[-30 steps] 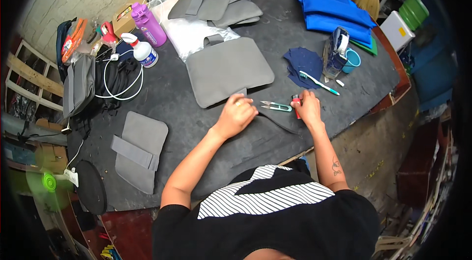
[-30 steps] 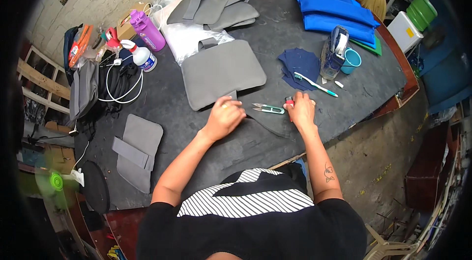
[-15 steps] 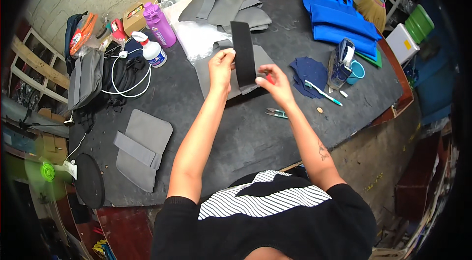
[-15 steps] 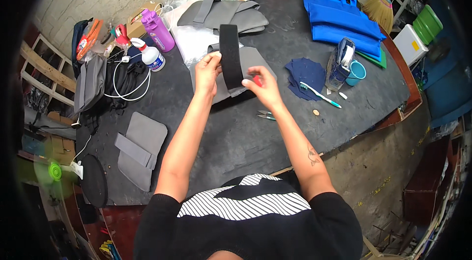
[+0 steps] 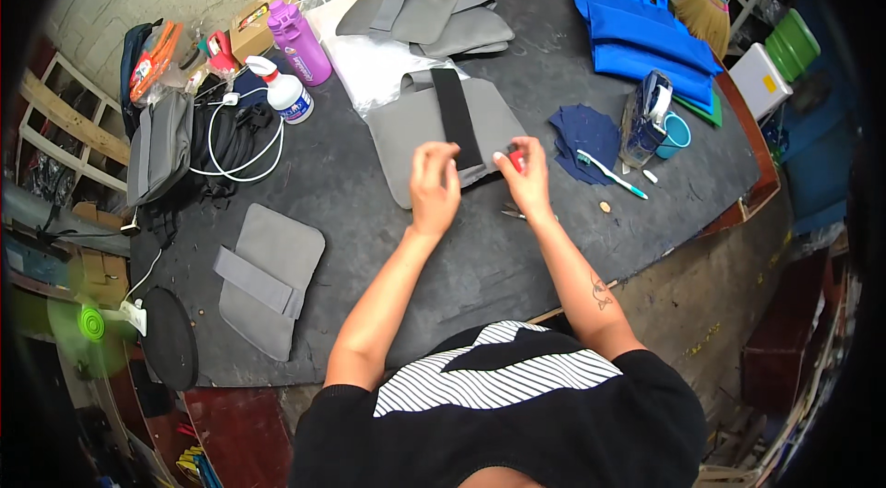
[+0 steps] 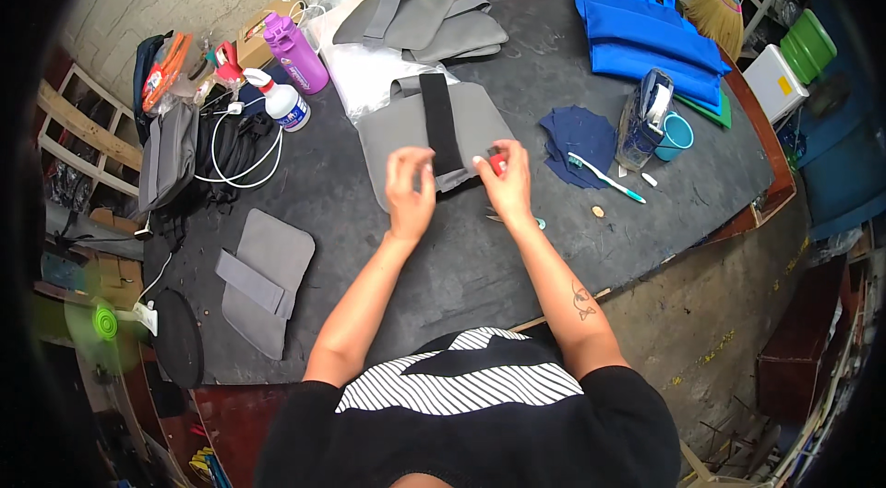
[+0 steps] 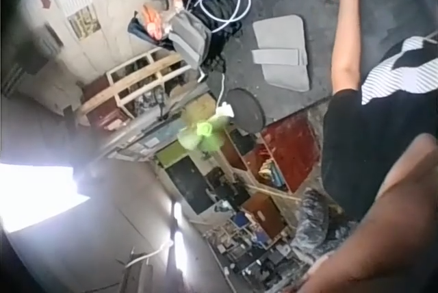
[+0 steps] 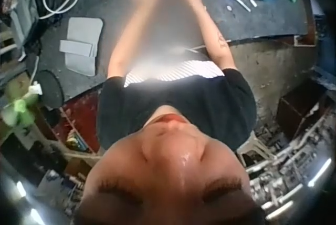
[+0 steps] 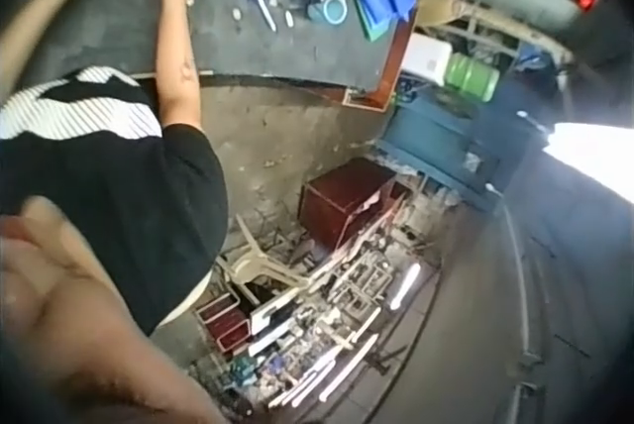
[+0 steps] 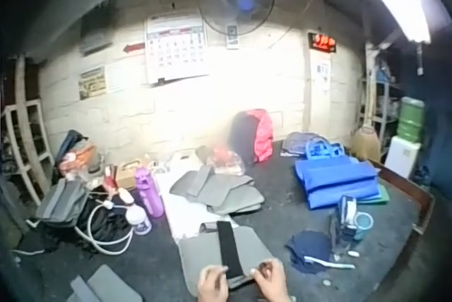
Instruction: Assembling and finishing fabric components by sealing edges with a lighter and attaching straps.
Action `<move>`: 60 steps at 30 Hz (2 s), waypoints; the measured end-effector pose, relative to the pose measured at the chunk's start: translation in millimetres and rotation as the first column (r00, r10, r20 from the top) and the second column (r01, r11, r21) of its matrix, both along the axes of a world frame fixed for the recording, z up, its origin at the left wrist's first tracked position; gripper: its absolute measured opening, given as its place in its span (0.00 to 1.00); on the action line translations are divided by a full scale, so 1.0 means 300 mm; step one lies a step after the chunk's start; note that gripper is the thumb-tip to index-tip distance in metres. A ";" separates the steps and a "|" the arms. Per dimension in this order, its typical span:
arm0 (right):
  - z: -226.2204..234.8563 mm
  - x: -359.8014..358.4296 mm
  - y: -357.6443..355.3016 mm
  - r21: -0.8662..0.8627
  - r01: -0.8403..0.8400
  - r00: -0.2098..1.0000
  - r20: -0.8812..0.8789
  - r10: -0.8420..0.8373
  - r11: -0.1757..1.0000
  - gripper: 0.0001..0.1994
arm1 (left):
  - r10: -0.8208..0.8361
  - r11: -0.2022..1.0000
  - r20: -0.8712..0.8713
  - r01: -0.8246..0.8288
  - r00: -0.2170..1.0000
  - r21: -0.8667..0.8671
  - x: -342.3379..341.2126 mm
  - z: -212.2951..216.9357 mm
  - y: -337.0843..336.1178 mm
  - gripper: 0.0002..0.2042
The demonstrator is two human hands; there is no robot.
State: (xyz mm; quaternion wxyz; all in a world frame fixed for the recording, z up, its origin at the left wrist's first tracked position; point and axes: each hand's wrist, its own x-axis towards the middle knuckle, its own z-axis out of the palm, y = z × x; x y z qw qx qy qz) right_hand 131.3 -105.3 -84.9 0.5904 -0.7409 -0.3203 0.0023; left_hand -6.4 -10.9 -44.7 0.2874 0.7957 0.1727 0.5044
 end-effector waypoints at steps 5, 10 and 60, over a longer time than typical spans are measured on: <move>0.009 0.053 -0.146 -0.399 0.087 0.984 0.177 -0.016 0.913 0.18 | -0.037 0.958 -0.145 0.077 0.989 0.278 0.016 -0.060 -0.037 0.10; 0.037 -0.035 -0.258 -0.430 0.168 0.883 0.466 0.059 0.887 0.20 | 0.072 0.877 -0.197 0.032 0.978 0.479 0.028 -0.111 -0.003 0.07; 0.098 -0.062 -0.077 -0.157 0.137 0.949 0.304 -0.085 0.978 0.11 | -0.017 0.995 -0.135 0.030 0.991 0.098 0.054 -0.097 -0.006 0.11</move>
